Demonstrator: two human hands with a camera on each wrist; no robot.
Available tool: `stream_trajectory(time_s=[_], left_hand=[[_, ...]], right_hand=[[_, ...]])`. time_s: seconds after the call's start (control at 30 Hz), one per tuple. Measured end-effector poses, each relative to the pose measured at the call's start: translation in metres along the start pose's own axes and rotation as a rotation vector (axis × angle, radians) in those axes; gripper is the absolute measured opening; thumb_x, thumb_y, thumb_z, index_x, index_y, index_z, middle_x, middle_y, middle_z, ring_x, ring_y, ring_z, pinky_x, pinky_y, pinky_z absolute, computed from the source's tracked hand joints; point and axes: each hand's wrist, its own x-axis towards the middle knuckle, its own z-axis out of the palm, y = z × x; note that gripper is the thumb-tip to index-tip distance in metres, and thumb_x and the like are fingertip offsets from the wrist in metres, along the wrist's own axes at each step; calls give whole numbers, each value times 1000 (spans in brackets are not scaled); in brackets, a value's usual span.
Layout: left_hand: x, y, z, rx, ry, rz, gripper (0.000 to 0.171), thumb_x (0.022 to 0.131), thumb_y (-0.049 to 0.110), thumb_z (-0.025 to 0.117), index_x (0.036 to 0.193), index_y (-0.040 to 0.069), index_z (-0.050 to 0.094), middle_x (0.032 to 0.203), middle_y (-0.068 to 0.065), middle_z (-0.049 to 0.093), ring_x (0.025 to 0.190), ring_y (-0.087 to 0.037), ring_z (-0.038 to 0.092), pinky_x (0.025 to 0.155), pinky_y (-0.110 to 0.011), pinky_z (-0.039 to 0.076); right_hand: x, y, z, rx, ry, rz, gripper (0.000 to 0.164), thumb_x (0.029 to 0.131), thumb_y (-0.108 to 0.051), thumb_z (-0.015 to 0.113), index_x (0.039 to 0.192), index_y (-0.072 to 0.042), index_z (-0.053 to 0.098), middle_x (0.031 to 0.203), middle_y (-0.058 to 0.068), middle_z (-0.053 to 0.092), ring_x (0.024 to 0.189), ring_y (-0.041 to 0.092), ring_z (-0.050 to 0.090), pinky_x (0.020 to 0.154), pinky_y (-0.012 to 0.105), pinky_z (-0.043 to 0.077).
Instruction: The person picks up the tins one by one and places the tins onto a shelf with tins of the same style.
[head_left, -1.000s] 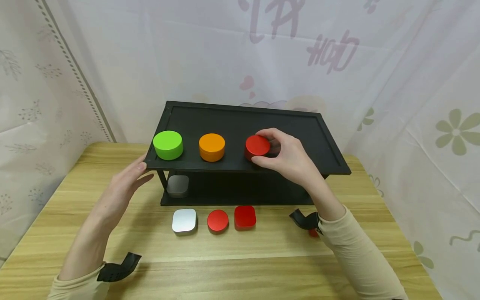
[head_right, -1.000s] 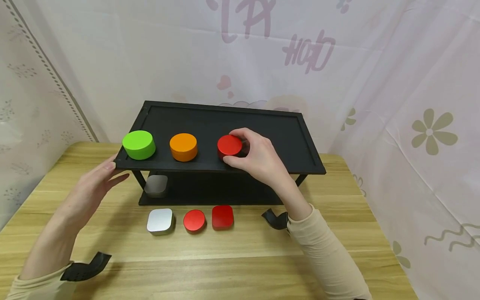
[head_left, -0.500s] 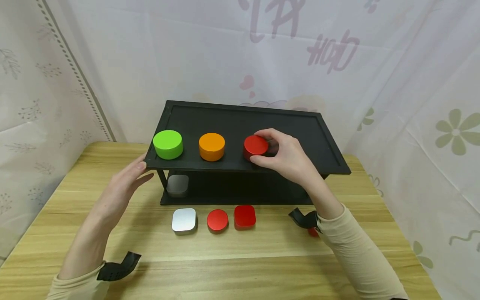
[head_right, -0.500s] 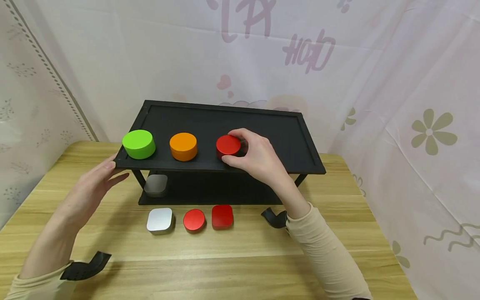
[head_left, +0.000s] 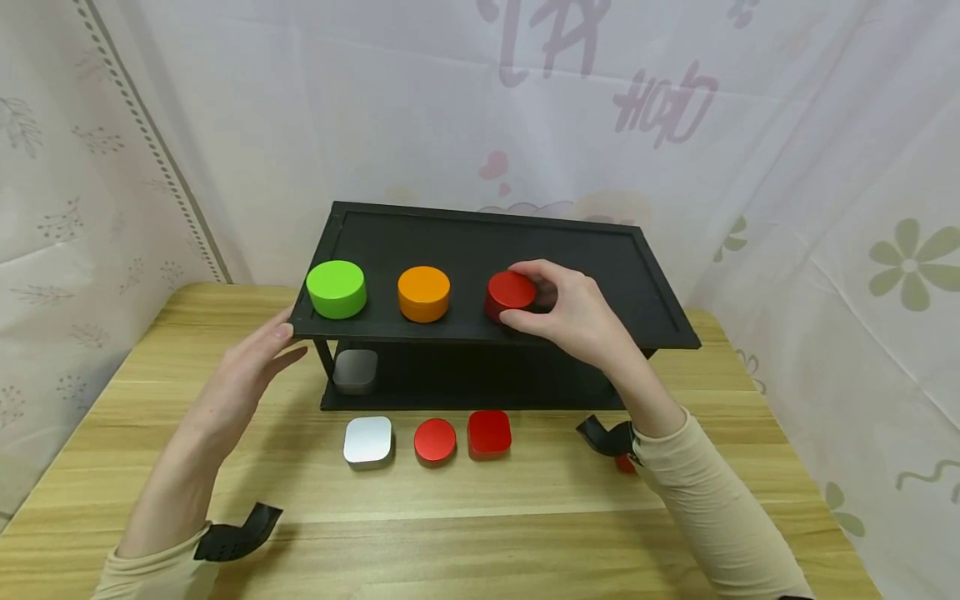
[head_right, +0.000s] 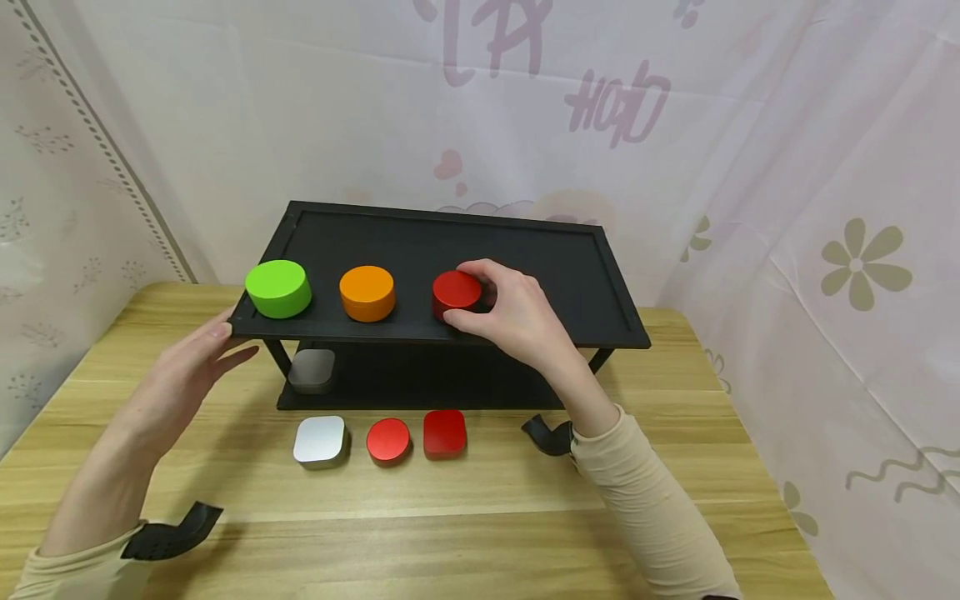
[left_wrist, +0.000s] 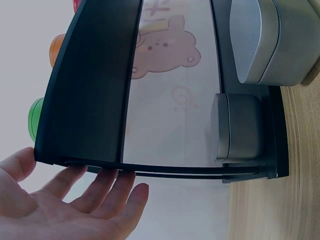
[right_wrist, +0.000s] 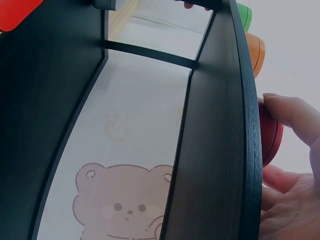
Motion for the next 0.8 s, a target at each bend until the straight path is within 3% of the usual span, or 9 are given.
stream_trajectory(time_s=[0.8], left_hand=[[0, 0, 0, 4, -3, 5, 45, 104, 27, 31, 147, 15, 34, 152, 5, 34, 134, 4, 35, 101, -10, 36]], right_hand=[[-5, -1, -3, 5, -45, -7, 72, 77, -38, 76, 140, -25, 42, 135, -4, 52, 108, 15, 60, 92, 34, 53]])
